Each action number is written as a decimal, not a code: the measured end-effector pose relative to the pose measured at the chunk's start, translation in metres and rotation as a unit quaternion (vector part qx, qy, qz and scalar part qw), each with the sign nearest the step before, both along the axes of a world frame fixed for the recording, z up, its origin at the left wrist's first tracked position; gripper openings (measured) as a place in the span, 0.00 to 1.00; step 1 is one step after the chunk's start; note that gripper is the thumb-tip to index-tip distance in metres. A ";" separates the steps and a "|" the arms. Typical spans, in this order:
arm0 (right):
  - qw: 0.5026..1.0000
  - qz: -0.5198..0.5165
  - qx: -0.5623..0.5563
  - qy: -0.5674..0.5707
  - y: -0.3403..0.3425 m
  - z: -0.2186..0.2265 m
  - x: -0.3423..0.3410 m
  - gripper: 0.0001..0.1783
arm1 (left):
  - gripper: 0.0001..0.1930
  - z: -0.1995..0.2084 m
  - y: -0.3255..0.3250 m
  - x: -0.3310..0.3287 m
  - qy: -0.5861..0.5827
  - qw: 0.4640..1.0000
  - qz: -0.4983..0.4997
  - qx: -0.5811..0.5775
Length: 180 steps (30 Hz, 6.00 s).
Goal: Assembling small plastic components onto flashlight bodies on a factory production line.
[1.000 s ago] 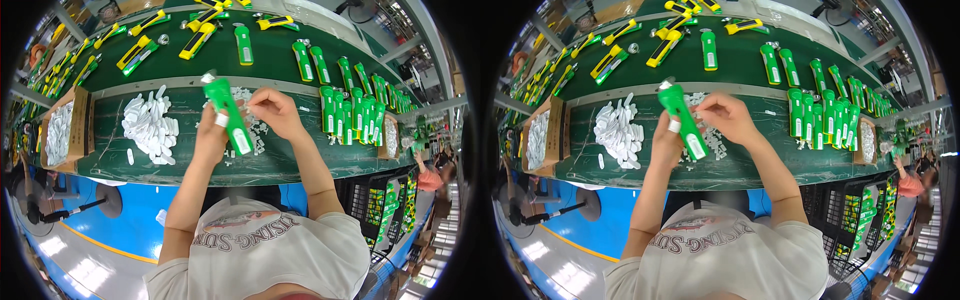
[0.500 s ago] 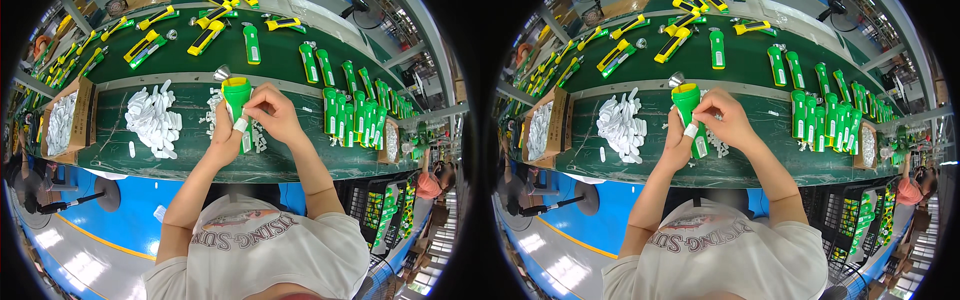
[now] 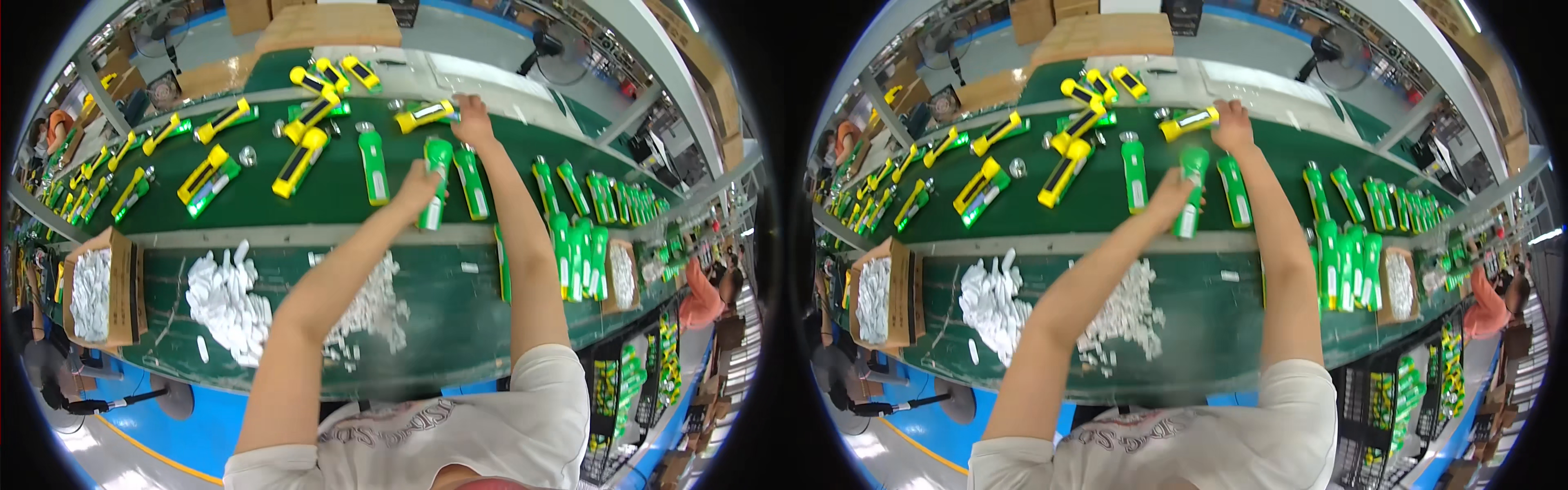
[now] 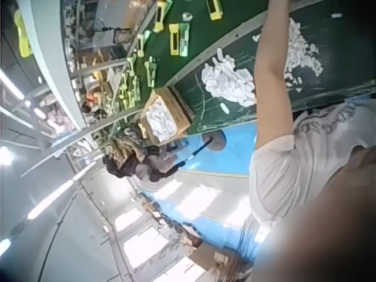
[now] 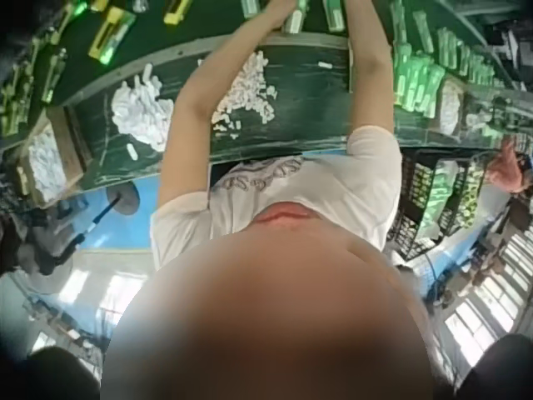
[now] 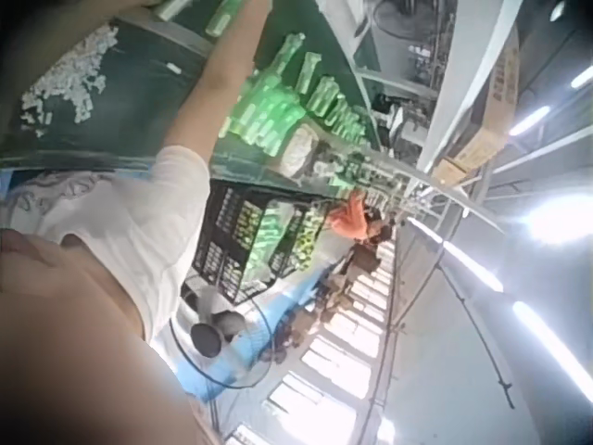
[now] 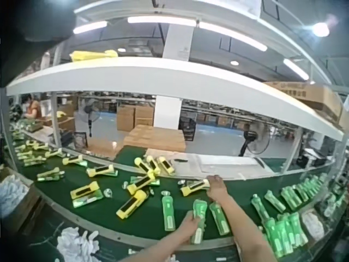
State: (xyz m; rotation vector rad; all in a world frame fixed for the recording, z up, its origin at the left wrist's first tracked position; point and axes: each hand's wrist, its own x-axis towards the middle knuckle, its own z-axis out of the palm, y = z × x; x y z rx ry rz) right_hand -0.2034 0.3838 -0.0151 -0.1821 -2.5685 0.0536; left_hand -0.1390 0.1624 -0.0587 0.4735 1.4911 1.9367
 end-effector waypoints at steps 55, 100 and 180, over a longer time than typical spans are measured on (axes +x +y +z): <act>0.696 0.363 -0.528 -0.326 -0.417 -0.023 0.145 0.06 | 0.29 0.028 -0.443 0.178 -0.150 0.842 0.319 0.409; 0.923 0.365 -0.113 -0.054 -0.395 0.124 0.273 0.39 | 0.30 0.066 -0.333 0.204 -0.106 0.881 0.169 0.429; 0.945 0.218 -0.229 -0.088 -0.196 -0.062 0.261 0.06 | 0.25 0.027 -0.281 0.182 -0.291 0.879 0.163 0.342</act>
